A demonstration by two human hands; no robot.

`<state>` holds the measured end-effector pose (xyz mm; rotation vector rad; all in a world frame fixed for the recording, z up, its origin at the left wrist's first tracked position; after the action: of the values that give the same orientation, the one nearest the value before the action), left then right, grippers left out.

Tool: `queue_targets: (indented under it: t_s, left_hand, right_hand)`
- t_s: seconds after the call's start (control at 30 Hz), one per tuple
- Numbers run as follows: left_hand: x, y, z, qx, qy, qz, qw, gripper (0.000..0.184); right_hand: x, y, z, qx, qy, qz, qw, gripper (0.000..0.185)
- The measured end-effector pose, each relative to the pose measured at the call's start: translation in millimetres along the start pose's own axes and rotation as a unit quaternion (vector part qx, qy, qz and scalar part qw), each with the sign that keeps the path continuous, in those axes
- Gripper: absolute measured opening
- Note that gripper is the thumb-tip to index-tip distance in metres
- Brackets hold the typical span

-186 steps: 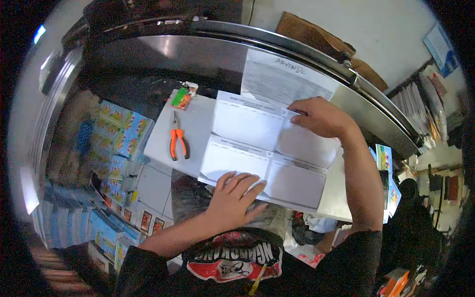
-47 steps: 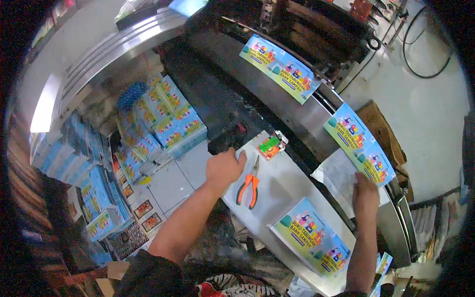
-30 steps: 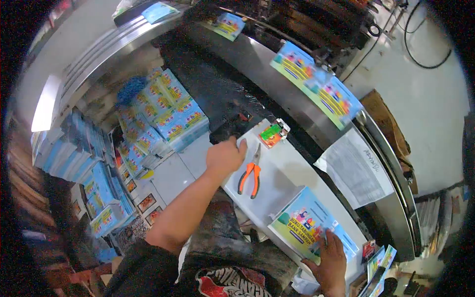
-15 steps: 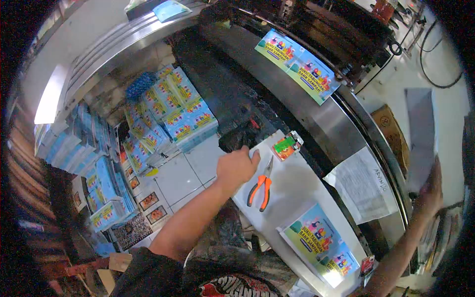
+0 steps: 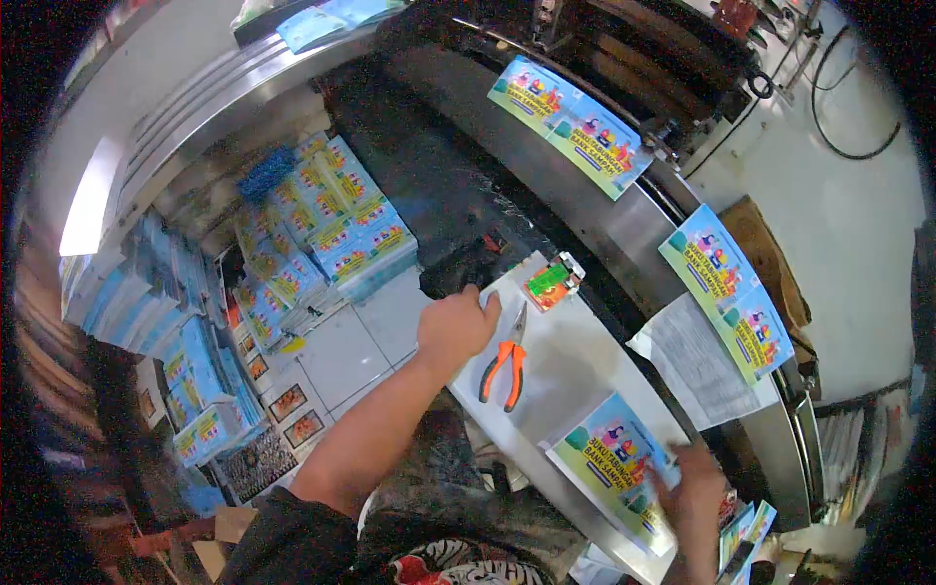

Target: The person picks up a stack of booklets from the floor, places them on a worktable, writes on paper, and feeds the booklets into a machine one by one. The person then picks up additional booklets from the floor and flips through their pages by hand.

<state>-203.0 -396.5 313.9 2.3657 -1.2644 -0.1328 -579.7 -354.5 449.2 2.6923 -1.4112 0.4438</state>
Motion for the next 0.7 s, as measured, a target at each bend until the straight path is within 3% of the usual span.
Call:
queue_targets:
  t_s: [0.07, 0.13, 0.37, 0.43, 0.57, 0.67, 0.7]
  left_hand:
    - [2.2, 0.6, -1.2, 0.008, -0.007, -0.005, 1.0, 0.052]
    - [1.0, 0.9, -2.4, 0.024, -0.016, 0.001, 1.0, 0.052]
    - [-0.1, 5.2, -7.4, 0.033, -0.027, -0.003, 0.999, 0.054]
    - [-0.3, 4.9, -7.5, 0.031, -0.033, -0.004, 0.999, 0.054]
    - [1.3, 4.8, -11.7, 0.024, -0.034, -0.008, 0.999, 0.054]
    - [0.8, 2.9, -10.3, 0.027, -0.031, -0.005, 0.999, 0.053]
    - [1.0, 2.5, -9.7, 0.02, -0.026, -0.002, 0.999, 0.053]
  right_hand:
    - [-26.1, -31.0, -12.8, -0.02, -0.142, 0.1, 0.985, 0.072]
    - [-44.0, -44.8, -9.0, -0.06, -0.103, 0.056, 0.991, 0.08]
    - [-61.6, -21.9, 4.9, 0.024, -0.094, 0.112, 0.989, 0.086]
    - [-60.7, -13.5, 4.0, 0.081, -0.11, 0.179, 0.974, 0.073]
    - [-51.7, -11.8, -19.1, 0.143, -0.088, 0.136, 0.976, 0.052]
    - [-47.3, 9.2, -40.0, 0.087, -0.133, 0.141, 0.977, 0.029]
    - [-46.4, 28.2, -46.2, -0.003, -0.058, 0.088, 0.994, 0.023]
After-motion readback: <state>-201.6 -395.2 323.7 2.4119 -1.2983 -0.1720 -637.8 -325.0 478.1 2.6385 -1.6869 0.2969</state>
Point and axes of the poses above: each hand's wrist, its own x-axis towards the middle knuckle, its own z-axis out of the palm, y = z × x, the point moved 2 cm from there along x, towards the middle knuckle, and after that the axes turned 11 degrees about y, right-handed, at the moved point
